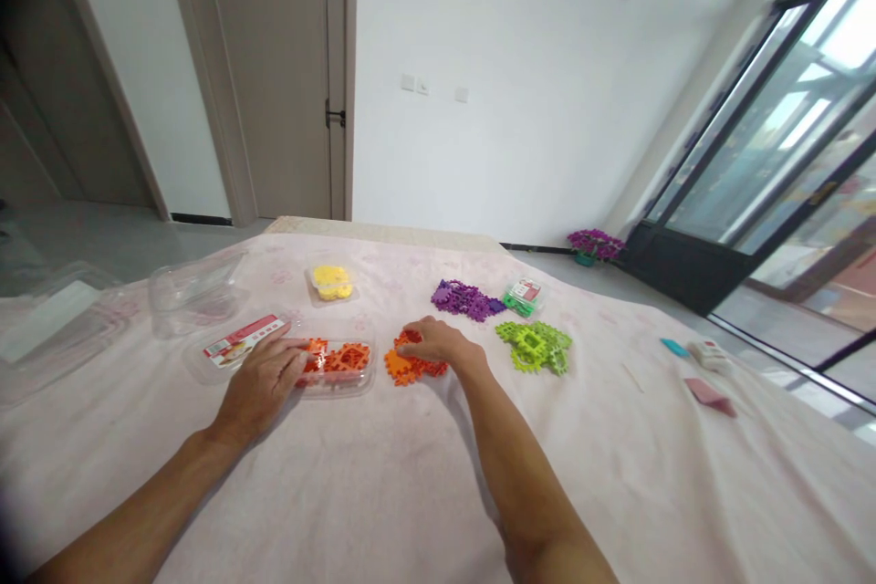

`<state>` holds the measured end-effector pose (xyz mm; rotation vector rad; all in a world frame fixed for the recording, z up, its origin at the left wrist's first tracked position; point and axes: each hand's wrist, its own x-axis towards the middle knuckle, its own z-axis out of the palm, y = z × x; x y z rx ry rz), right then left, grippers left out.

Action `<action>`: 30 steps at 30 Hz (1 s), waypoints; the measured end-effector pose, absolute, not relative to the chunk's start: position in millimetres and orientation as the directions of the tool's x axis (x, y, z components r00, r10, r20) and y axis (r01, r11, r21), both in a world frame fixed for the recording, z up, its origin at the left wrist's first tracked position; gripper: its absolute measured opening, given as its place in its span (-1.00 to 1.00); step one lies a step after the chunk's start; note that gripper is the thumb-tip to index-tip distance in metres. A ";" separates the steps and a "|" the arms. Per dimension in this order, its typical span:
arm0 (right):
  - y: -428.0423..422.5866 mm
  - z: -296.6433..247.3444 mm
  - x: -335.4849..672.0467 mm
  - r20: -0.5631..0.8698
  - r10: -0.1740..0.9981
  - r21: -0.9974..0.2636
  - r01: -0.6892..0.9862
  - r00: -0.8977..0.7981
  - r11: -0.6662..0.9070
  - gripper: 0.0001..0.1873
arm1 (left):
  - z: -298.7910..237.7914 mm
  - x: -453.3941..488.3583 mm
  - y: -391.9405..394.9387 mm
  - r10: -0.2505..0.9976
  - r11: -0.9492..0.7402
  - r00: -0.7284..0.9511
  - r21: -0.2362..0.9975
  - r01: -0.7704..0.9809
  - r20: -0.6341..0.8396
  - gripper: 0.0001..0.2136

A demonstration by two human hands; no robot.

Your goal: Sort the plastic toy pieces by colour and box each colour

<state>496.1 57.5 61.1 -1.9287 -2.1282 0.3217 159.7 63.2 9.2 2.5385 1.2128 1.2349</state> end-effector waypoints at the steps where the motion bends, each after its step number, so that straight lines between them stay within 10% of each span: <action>1: 54.8 60.2 497.0 0.084 0.992 -0.363 0.924 -0.095 0.120 -0.49 | 8.4 159.6 64.0 0.672 -0.694 0.375 0.368 0.619 0.638 -0.72; 6: 46.2 61.7 490.8 0.228 0.967 -0.409 0.890 -0.114 0.201 -0.71 | 4.9 160.1 67.0 0.677 -0.688 0.340 0.395 0.609 0.653 -0.71; 16: 34.4 71.5 468.1 0.072 0.979 -0.233 0.951 -0.190 0.202 -0.60 | -1.3 152.6 77.7 0.783 -0.586 0.182 0.605 0.539 0.595 -0.64; 30: 39.2 82.3 470.6 0.191 0.981 -0.757 0.642 0.043 0.119 -0.87 | -3.5 156.5 74.6 0.880 -0.458 0.295 0.829 0.322 0.372 -0.49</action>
